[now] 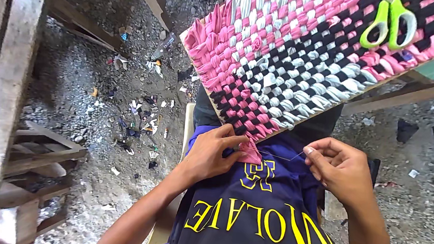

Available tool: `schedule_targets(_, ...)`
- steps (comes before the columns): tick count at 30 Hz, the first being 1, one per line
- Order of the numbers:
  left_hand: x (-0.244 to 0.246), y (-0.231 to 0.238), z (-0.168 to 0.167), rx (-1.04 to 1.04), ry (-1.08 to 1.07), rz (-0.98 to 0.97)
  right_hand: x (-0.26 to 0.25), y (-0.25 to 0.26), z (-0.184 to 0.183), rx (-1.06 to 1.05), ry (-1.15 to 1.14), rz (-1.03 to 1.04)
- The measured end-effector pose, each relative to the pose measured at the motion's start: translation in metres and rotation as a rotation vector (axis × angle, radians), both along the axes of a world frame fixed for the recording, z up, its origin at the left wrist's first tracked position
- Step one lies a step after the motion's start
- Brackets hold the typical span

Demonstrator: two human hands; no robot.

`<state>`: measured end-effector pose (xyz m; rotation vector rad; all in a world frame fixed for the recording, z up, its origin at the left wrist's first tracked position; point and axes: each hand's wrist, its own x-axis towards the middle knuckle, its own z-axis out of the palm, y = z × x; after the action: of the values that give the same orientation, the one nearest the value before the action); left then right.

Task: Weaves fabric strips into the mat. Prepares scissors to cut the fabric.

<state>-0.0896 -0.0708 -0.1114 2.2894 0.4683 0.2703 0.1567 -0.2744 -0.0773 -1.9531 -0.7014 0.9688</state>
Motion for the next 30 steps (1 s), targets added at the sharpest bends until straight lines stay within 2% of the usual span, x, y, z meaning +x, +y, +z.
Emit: schedule_targets(30,-0.001,-0.001,0.0,0.007,-0.01,0.017,0.022,-0.012,0.004,-0.008,-0.098,-0.078)
